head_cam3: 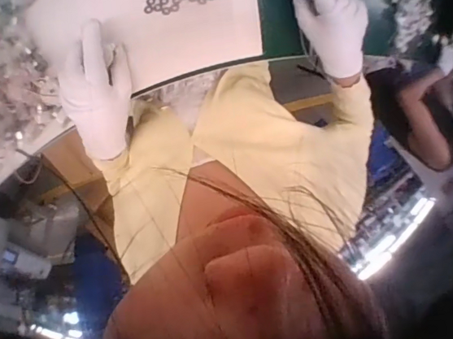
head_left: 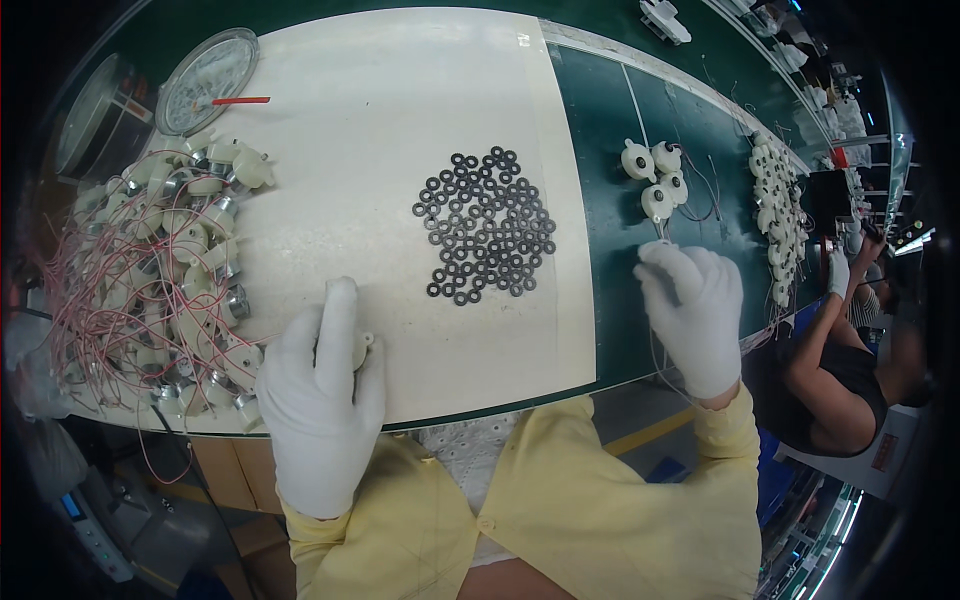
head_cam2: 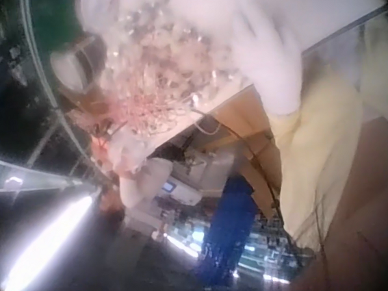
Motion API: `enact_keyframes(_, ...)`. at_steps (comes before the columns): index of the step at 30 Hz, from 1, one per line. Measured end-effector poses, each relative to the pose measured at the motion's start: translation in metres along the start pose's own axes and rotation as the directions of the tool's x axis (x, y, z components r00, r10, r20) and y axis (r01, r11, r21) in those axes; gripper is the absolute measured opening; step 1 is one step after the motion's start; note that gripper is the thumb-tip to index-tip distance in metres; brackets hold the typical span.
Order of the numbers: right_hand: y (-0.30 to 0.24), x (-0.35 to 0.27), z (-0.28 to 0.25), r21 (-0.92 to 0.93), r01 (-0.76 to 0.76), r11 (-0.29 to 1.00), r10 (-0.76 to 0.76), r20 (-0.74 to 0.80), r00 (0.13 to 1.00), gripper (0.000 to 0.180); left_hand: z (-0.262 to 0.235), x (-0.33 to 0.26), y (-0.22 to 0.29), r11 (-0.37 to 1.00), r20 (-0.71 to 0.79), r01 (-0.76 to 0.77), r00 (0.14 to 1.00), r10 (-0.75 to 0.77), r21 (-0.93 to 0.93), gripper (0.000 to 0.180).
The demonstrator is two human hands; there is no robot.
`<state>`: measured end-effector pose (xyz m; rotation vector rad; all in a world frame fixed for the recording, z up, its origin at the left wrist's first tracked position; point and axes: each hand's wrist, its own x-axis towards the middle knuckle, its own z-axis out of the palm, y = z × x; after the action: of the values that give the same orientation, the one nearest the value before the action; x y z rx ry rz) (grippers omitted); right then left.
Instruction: The person assembles small white cylindrical electronic components by hand. They pick up a component, insert a small black washer into its central hole, and place the finished unit on the right side of the table. The process is repeated continuously with a pile of washers and components on the workbench.
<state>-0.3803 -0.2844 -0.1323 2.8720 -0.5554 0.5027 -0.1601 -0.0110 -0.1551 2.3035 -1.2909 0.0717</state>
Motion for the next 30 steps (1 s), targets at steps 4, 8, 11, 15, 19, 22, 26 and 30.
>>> enact_keyframes(4,0.021,-0.005,-0.004,-0.022,-0.043,0.999,0.043,-0.003,0.999,0.027,-0.002,0.001,-0.004,0.999,0.014,-0.016,1.000,0.017,-0.036,0.064)
enact_keyframes(8,0.029,-0.005,-0.025,0.159,-0.123,0.980,0.097,0.161,0.982,0.025,-0.006,0.008,0.003,0.994,0.001,-0.031,1.000,0.031,-0.106,0.062)
enact_keyframes(11,0.025,-0.008,-0.069,0.239,-0.308,0.921,0.243,0.265,0.933,0.030,-0.003,0.009,0.001,0.973,-0.121,-0.135,0.986,0.113,-0.185,0.063)
enact_keyframes(15,0.016,-0.048,-0.083,0.549,-0.306,0.778,0.460,-0.164,0.873,0.040,-0.006,-0.003,-0.005,0.945,-0.211,-0.175,0.970,0.117,-0.278,0.065)
enact_keyframes(19,-0.046,-0.033,-0.052,0.812,-0.007,0.584,0.079,-0.049,0.996,0.039,-0.018,0.011,0.027,0.852,-0.118,-0.214,0.977,0.179,-0.477,0.055)
enact_keyframes(22,-0.122,0.031,-0.016,0.728,0.211,0.652,-0.180,-0.121,0.976,0.031,-0.006,0.006,0.036,0.850,-0.223,-0.310,0.947,0.233,-0.426,0.051)
enact_keyframes(26,-0.132,0.035,0.000,0.722,0.341,0.602,-0.165,-0.306,0.938,0.025,-0.007,-0.001,0.036,0.912,-0.161,-0.267,0.961,0.226,-0.311,0.063)
enact_keyframes(30,-0.123,0.034,0.001,0.819,0.306,0.485,-0.175,-0.252,0.952,0.028,-0.013,0.004,0.042,0.898,-0.174,-0.294,0.953,0.248,-0.327,0.066)
